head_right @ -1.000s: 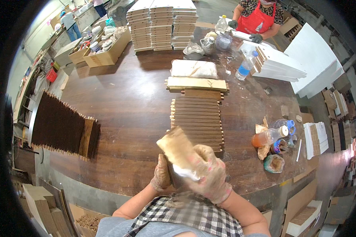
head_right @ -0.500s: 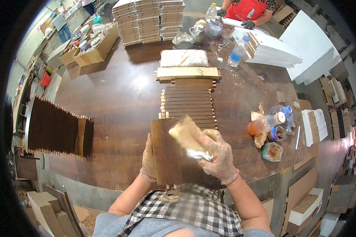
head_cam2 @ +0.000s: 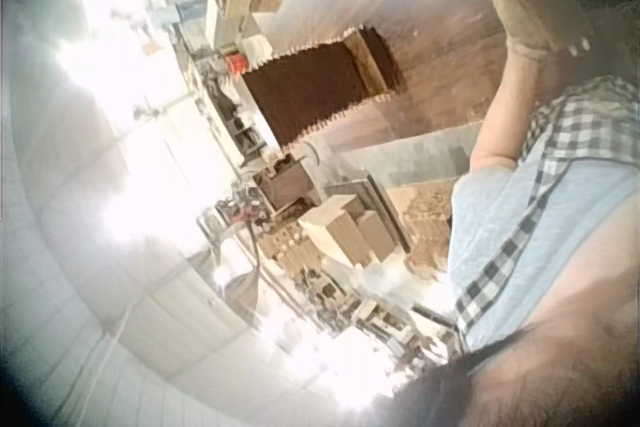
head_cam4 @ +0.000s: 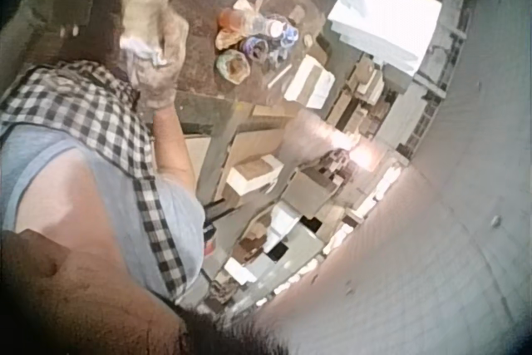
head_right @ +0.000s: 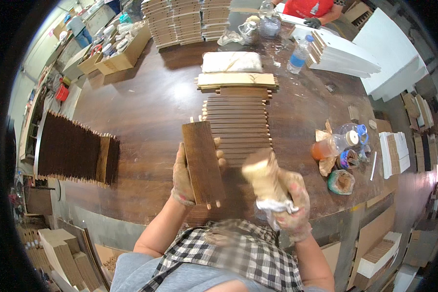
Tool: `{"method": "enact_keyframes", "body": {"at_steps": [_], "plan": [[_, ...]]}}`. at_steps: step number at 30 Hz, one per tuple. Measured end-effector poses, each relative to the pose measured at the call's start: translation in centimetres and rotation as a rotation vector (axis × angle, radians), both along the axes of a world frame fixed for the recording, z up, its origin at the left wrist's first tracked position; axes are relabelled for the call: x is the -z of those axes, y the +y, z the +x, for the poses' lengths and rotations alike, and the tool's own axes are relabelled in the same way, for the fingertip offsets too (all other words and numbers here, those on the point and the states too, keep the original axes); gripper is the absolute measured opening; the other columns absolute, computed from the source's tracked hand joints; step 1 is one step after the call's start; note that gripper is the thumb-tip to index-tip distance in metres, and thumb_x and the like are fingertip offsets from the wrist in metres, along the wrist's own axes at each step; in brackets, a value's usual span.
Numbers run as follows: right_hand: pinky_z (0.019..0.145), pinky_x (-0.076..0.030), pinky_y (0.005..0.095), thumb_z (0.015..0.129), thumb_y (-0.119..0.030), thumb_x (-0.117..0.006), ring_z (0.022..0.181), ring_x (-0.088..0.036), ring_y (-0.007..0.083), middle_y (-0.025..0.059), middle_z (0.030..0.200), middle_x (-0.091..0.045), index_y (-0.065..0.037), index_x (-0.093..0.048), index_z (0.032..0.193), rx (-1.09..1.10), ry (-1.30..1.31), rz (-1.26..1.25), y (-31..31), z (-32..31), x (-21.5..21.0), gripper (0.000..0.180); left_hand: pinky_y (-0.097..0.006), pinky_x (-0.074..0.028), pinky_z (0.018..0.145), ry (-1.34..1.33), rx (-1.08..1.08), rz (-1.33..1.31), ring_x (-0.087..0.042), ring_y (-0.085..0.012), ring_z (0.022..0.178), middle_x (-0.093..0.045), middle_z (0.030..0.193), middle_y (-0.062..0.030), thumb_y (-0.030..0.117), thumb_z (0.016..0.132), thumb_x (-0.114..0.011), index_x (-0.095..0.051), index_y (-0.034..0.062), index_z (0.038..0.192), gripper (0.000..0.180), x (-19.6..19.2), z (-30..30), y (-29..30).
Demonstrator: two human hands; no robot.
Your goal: The person picks up individual wood slats by hand, wipes them with a stained cloth to apply color, and places them onto a large stack on the workbench.
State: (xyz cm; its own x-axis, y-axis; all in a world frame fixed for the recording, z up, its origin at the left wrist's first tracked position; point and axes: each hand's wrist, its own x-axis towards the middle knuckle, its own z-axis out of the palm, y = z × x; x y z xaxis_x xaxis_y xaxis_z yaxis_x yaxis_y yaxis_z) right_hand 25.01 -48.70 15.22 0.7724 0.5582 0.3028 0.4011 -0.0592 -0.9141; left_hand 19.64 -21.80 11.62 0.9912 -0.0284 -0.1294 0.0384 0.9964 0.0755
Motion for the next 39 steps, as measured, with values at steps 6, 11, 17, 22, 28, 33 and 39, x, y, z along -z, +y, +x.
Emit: {"method": "enact_keyframes", "body": {"at_steps": [6,11,17,22,28,33,39], "plan": [[0.079,-0.059,0.0379,0.08,-0.02,-0.076,0.098,-0.066,0.0276,0.0165,0.124,-0.056,-0.008,-0.059,0.121,-0.052,-0.594,0.052,11.2,-1.0,-2.1,0.046,-0.04,-0.046,0.105,-0.359,0.011,0.682,-0.053,-0.024,0.123,-0.053,0.133,-0.014,0.042,0.104,-0.037,-0.041,0.0054,0.141,0.052,2.3,0.4,-2.9],[0.073,-0.058,0.0383,0.075,-0.02,-0.077,0.093,-0.066,0.0286,0.0169,0.118,-0.056,-0.007,-0.051,0.126,0.018,-0.77,0.011,15.2,3.9,-0.5,0.059,-0.034,-0.047,0.104,0.159,0.112,0.584,-0.054,-0.0189,0.12,-0.052,0.133,-0.0132,0.04,0.107,-0.033,-0.044,0.0046,0.138,0.048,-2.7,-0.6,-3.8],[0.073,-0.058,0.0345,0.079,-0.006,-0.073,0.089,-0.066,0.0273,0.0168,0.113,-0.06,-0.006,-0.048,0.133,0.345,-0.576,0.12,14.6,13.3,-2.4,0.06,-0.031,-0.057,0.072,0.208,0.189,0.455,-0.067,-0.0199,0.079,-0.067,0.1,-0.0131,0.057,0.104,-0.026,-0.05,0.0036,0.133,0.066,-5.5,-2.1,-3.7],[0.062,-0.061,0.0359,0.083,-0.018,-0.074,0.088,-0.069,0.0316,0.0235,0.123,-0.054,-0.008,-0.038,0.143,0.04,-0.807,0.093,15.7,6.8,-1.5,0.071,-0.034,-0.049,0.097,0.055,0.093,0.283,-0.056,-0.0197,0.113,-0.057,0.126,-0.0085,0.044,0.105,-0.039,-0.046,0.0082,0.138,0.049,-0.6,-0.1,-2.8],[0.096,-0.05,0.049,0.083,-0.033,-0.07,0.122,-0.057,0.0313,0.0177,0.124,-0.06,-0.007,-0.051,0.134,-0.311,-0.585,-0.076,14.1,-3.7,3.6,0.061,-0.039,-0.056,0.091,0.074,0.123,0.272,-0.065,-0.0253,0.097,-0.064,0.105,-0.013,0.057,0.1,-0.042,-0.053,0.0034,0.128,0.062,4.2,2.7,0.9],[0.071,-0.06,0.0333,0.086,-0.03,-0.073,0.105,-0.066,0.0271,0.0213,0.133,-0.052,-0.013,-0.029,0.15,-0.243,0.237,0.495,14.1,-1.5,-2.6,0.079,-0.038,-0.054,0.088,0.076,-0.118,0.202,-0.062,-0.0216,0.098,-0.063,0.108,-0.0101,0.052,0.098,-0.054,-0.055,0.0044,0.127,0.056,2.0,1.8,2.9],[0.072,-0.059,0.037,0.101,-0.02,-0.05,0.091,-0.066,0.0213,0.0113,0.1,-0.065,-0.004,-0.053,0.127,-0.088,0.742,0.612,9.9,3.7,2.1,0.03,-0.045,-0.051,0.097,0.314,-0.089,0.169,-0.061,-0.0265,0.105,-0.061,0.121,-0.0112,0.049,0.099,-0.051,-0.052,0.0098,0.132,0.051,0.2,0.4,1.3]]}}
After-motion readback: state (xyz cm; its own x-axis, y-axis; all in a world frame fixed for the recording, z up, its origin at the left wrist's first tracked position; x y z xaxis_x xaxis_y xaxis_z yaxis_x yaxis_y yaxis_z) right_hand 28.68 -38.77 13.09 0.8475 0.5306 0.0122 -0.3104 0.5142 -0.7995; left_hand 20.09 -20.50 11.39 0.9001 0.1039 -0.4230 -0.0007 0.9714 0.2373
